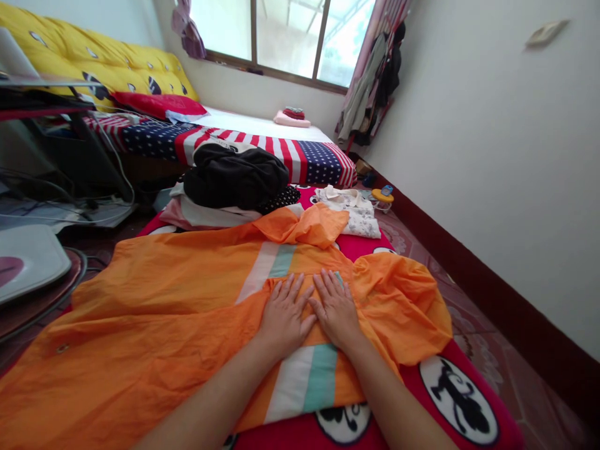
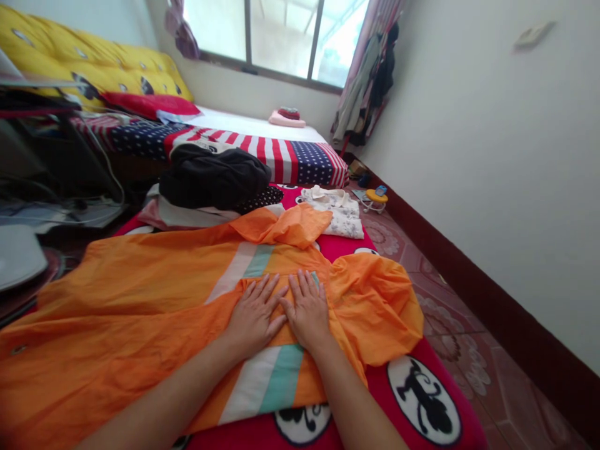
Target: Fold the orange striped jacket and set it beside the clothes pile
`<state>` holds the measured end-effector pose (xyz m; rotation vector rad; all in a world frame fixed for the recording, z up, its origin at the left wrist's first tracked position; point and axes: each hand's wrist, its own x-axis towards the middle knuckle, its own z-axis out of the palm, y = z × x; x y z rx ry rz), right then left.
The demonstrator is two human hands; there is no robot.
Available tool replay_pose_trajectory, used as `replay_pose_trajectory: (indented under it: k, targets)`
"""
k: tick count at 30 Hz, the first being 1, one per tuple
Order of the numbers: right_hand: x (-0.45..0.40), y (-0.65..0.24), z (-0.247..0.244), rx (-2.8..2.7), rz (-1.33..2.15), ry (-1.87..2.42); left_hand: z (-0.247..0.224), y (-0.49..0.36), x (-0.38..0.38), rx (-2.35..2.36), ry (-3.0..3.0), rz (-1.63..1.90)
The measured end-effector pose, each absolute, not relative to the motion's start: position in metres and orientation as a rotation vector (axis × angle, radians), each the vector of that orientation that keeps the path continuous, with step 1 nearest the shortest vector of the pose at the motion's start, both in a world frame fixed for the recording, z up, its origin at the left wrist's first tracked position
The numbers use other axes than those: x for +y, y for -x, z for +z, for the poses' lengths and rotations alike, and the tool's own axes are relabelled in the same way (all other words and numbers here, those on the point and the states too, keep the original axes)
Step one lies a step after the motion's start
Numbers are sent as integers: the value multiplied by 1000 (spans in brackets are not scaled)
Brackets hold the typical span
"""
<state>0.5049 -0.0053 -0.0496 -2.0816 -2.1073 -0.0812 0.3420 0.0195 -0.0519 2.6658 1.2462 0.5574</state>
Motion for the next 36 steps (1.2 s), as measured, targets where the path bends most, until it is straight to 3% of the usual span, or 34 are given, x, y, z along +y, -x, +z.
replay_pose_trajectory:
  k: [11,17,21,27,31,36]
  targets:
    - [-20,-540,-54,-1976,-208,2320,-58,-302,18,1382,-2663,519]
    - [-19,-527,-26,-1962,-186,2428,-40,-302,11,1411,-2625,490]
    - [-13,-498,-13,-1976,-376,2243,-26,-327,6,1346,-2609,589]
    - [-13,-491,-39,-2123,-151,2030,-45,-331,6,1235,-2542,618]
    - [15,-512,-25,-2114,25,1937,-50,-326,4,1206,-2491,666]
    - [104,-557,14,-1476,467,1881,-46,-326,2,1175,-2402,666]
